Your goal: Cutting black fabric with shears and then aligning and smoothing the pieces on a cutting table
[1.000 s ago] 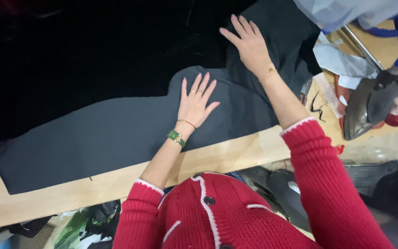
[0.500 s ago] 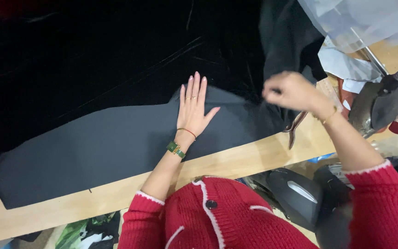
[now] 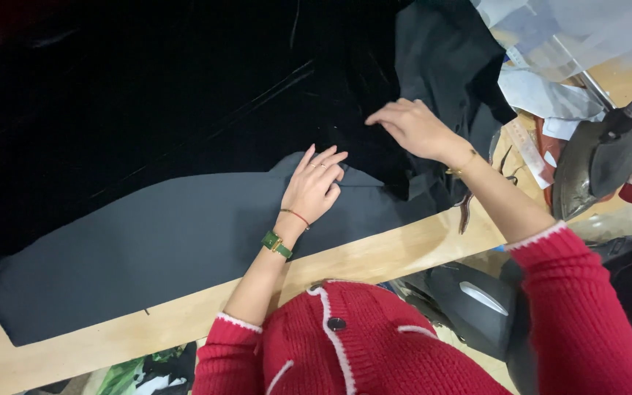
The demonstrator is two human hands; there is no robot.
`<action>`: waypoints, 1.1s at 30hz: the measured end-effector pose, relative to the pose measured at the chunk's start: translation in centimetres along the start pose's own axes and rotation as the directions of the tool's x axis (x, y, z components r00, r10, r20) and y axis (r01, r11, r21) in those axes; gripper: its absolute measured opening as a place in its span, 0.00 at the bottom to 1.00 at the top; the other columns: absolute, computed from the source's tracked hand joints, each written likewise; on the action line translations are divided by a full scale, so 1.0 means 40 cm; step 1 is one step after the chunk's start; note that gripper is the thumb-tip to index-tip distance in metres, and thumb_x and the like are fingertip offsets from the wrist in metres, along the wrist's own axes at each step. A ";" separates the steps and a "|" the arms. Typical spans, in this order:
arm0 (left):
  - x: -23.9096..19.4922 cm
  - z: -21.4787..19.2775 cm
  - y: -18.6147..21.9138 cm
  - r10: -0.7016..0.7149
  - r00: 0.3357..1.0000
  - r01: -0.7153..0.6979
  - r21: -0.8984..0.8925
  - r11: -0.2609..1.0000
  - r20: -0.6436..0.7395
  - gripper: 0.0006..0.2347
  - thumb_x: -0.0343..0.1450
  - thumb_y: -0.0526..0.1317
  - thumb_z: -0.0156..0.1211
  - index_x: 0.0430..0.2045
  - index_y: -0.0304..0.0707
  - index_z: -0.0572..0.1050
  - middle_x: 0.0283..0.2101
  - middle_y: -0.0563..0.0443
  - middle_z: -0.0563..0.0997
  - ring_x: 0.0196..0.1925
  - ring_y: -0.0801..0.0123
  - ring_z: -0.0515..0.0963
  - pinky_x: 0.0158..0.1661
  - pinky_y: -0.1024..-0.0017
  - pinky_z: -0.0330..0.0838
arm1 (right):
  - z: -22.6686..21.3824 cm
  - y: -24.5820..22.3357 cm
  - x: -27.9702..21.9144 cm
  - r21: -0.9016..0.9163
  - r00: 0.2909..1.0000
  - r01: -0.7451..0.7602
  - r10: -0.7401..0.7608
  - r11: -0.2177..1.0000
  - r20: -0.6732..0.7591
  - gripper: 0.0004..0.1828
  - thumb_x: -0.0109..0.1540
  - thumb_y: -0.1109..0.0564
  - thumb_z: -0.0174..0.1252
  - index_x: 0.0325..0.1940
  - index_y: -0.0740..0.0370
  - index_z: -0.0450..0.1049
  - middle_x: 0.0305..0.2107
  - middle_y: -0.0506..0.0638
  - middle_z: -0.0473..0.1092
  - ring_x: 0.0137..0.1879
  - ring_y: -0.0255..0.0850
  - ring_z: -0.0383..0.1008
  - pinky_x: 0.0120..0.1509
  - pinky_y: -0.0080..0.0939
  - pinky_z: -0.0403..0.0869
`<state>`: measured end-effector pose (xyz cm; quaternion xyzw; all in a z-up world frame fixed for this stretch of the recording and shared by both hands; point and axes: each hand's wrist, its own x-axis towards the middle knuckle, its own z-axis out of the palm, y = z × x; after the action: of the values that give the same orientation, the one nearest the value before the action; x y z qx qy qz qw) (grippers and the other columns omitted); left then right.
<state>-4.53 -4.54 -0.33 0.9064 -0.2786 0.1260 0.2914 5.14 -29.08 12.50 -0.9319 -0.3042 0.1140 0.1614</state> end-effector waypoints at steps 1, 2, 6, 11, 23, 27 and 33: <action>0.001 0.004 -0.003 -0.004 1.000 0.005 -0.013 1.000 0.025 0.05 0.66 0.38 0.55 0.29 0.50 0.66 0.60 0.63 0.75 0.71 0.71 0.67 0.75 0.56 0.53 | 0.026 0.027 0.015 -0.052 1.000 -0.009 0.009 0.999 -0.003 0.15 0.70 0.61 0.51 0.58 0.52 0.77 0.47 0.55 0.77 0.55 0.54 0.77 0.56 0.55 0.76; 0.000 0.009 -0.006 -0.010 0.999 0.011 -0.026 1.000 0.050 0.04 0.67 0.38 0.54 0.29 0.50 0.66 0.63 0.64 0.75 0.72 0.72 0.67 0.75 0.56 0.52 | 0.054 0.055 0.030 -0.103 1.000 -0.018 0.017 0.995 -0.005 0.17 0.70 0.59 0.51 0.62 0.48 0.76 0.49 0.56 0.75 0.56 0.55 0.75 0.56 0.55 0.75; -0.001 0.008 -0.008 -0.019 0.997 0.020 -0.020 1.000 0.078 0.04 0.68 0.38 0.53 0.31 0.50 0.65 0.65 0.61 0.75 0.72 0.72 0.67 0.75 0.57 0.52 | 0.067 0.132 0.047 -0.149 0.996 -0.082 0.076 0.985 -0.042 0.23 0.72 0.59 0.49 0.70 0.41 0.72 0.48 0.56 0.71 0.56 0.55 0.73 0.58 0.52 0.73; 0.007 -0.015 0.006 -0.056 0.991 0.055 0.005 0.998 0.121 0.10 0.70 0.38 0.52 0.44 0.50 0.68 0.64 0.59 0.76 0.72 0.74 0.66 0.76 0.60 0.49 | 0.069 0.139 0.005 -0.406 0.986 -0.163 0.164 0.899 -0.034 0.25 0.71 0.48 0.54 0.74 0.41 0.67 0.52 0.51 0.69 0.59 0.46 0.69 0.61 0.48 0.65; 0.066 0.073 0.037 0.057 0.993 -0.067 0.088 0.994 0.107 0.20 0.69 0.41 0.62 0.57 0.54 0.69 0.52 0.57 0.77 0.69 0.69 0.67 0.74 0.53 0.52 | 0.017 -0.058 -0.212 -0.410 0.941 0.017 0.124 0.912 0.314 0.66 0.46 0.21 0.69 0.79 0.45 0.50 0.71 0.50 0.57 0.81 0.50 0.43 0.78 0.68 0.40; 0.092 0.102 0.017 0.073 0.995 -0.078 0.057 0.995 0.074 0.14 0.72 0.43 0.62 0.51 0.54 0.73 0.47 0.59 0.76 0.65 0.70 0.69 0.71 0.56 0.55 | 0.062 0.025 -0.218 -0.483 0.959 -0.021 0.154 0.875 0.237 0.61 0.49 0.32 0.71 0.79 0.50 0.52 0.64 0.48 0.60 0.77 0.47 0.48 0.74 0.66 0.47; 0.089 0.086 0.001 0.015 0.996 -0.006 -0.106 0.994 0.089 0.08 0.77 0.46 0.53 0.48 0.55 0.74 0.42 0.59 0.80 0.59 0.74 0.77 0.69 0.62 0.60 | 0.050 0.069 -0.159 -0.313 0.990 -0.057 0.094 0.948 0.102 0.17 0.55 0.43 0.70 0.45 0.43 0.77 0.46 0.37 0.69 0.68 0.38 0.58 0.73 0.56 0.50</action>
<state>-1.42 -8.16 -1.67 0.8931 -0.3023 0.0718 0.3254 0.98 -34.55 10.35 -0.9485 -0.2912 0.1247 -0.0089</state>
